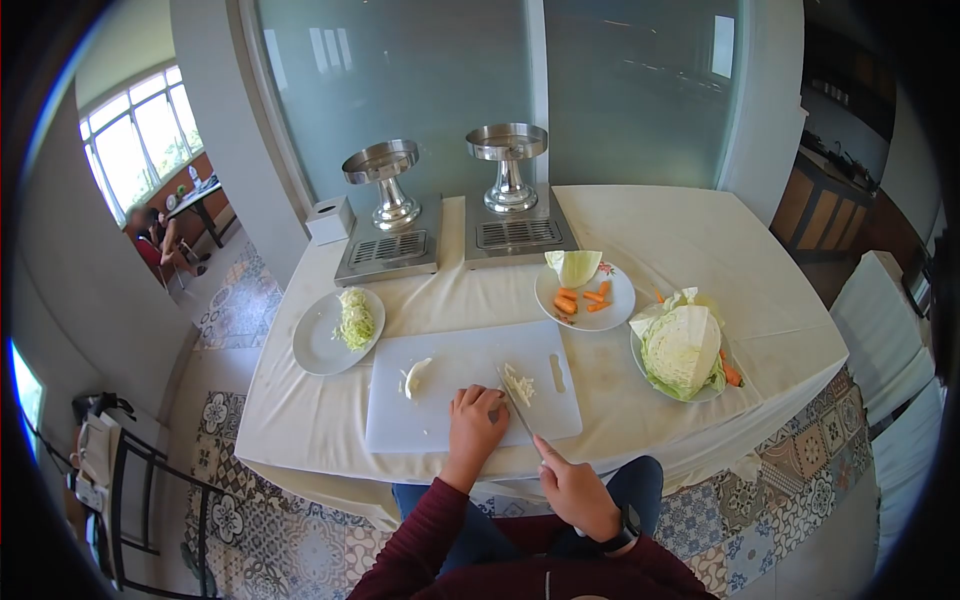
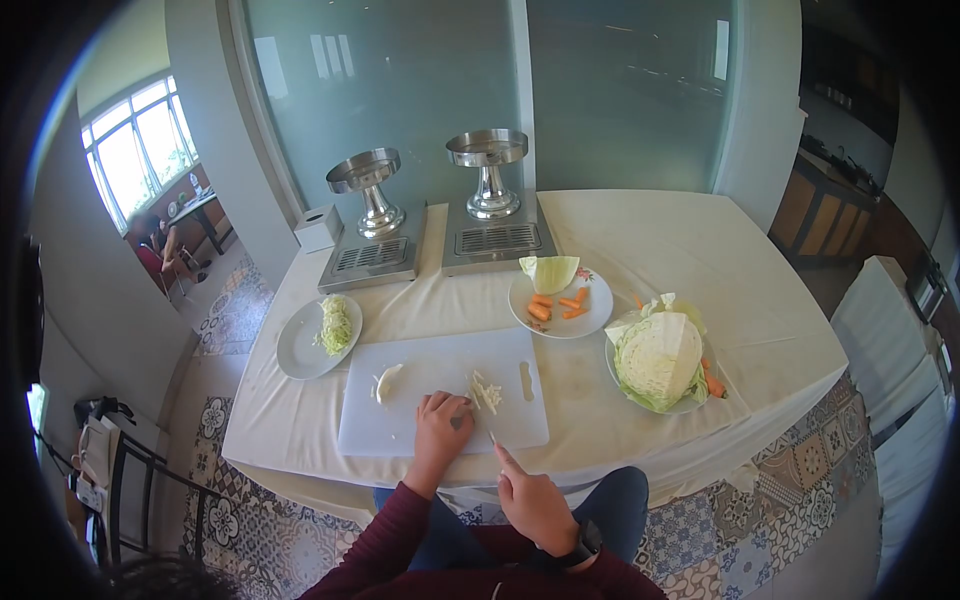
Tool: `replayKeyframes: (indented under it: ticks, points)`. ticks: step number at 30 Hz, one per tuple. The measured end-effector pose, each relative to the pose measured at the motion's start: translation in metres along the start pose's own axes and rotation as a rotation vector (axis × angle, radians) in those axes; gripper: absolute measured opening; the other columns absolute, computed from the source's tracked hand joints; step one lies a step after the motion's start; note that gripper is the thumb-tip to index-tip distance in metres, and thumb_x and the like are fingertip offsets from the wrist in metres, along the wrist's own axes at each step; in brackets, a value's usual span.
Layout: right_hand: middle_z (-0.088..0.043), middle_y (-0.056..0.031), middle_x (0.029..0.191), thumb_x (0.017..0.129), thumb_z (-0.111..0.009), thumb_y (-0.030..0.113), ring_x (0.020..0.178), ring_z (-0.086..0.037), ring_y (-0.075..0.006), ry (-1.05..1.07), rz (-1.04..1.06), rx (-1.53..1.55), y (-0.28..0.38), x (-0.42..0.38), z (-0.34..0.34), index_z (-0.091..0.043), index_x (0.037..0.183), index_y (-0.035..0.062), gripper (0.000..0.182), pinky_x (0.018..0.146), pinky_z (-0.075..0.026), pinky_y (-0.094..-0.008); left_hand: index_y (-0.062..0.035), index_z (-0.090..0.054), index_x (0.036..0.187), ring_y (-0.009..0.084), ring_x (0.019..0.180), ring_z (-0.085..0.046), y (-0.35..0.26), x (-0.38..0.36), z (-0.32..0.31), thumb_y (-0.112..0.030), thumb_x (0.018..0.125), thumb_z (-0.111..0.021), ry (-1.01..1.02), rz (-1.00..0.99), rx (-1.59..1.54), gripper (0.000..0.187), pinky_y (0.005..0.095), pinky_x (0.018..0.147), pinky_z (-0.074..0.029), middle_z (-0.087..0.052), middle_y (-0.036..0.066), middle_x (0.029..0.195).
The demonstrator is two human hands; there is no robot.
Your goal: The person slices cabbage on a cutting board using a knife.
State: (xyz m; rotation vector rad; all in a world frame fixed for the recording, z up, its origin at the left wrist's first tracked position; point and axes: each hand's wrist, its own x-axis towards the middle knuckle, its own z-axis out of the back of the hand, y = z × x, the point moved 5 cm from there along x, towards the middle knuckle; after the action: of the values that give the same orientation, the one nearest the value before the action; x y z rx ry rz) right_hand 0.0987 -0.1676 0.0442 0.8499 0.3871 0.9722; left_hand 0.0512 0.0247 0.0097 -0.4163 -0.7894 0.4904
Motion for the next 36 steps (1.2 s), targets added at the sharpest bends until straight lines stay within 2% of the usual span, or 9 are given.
replayKeyframes:
  ticks: [7,22,34,36]
  points:
    - [-0.06,-0.0235,0.063,0.097,-0.053,0.019,0.059,-0.06,-0.0452,-0.02,0.062,0.032,0.007,-0.002,0.002,-0.044,0.147,0.0074,0.051,0.058,-0.046,-0.0556,-0.0102,-0.072,0.094,0.0286,0.095,-0.059,-0.003,0.0,0.002,-0.011,0.078,-0.073,-0.016,-0.017,0.013,0.015,0.0412,0.084,-0.045,-0.067,0.005,0.096]
    - [-0.06,-0.0238,0.061,0.098,-0.053,0.021,0.057,-0.06,-0.0457,0.03,0.003,-0.059,0.001,-0.005,-0.005,-0.042,0.149,0.0104,0.054,0.057,-0.047,-0.0572,-0.0093,-0.072,0.092,0.0292,0.095,-0.06,-0.002,0.001,0.002,-0.012,0.079,-0.073,-0.011,0.021,0.016,0.013,0.0411,0.085,-0.045,-0.068,0.004,0.095]
    - [-0.061,-0.0273,0.062,0.098,-0.05,0.021,0.059,-0.062,-0.0473,0.091,-0.017,-0.115,0.008,-0.013,0.001,-0.039,0.149,0.0066,0.054,0.059,-0.05,-0.0575,-0.0103,-0.071,0.093,0.029,0.095,-0.059,0.002,0.0,-0.001,-0.013,0.079,-0.073,-0.004,0.012,0.018,0.014,0.0415,0.085,-0.044,-0.067,0.004,0.096]
    - [-0.06,-0.0266,0.063,0.098,-0.051,0.019,0.059,-0.061,-0.0466,0.091,-0.019,-0.12,0.01,-0.013,0.003,-0.04,0.149,0.0049,0.053,0.059,-0.049,-0.0551,-0.0104,-0.071,0.093,0.029,0.095,-0.059,0.001,0.0,0.0,-0.013,0.08,-0.073,-0.001,0.015,0.014,0.014,0.0416,0.085,-0.044,-0.067,0.004,0.096]
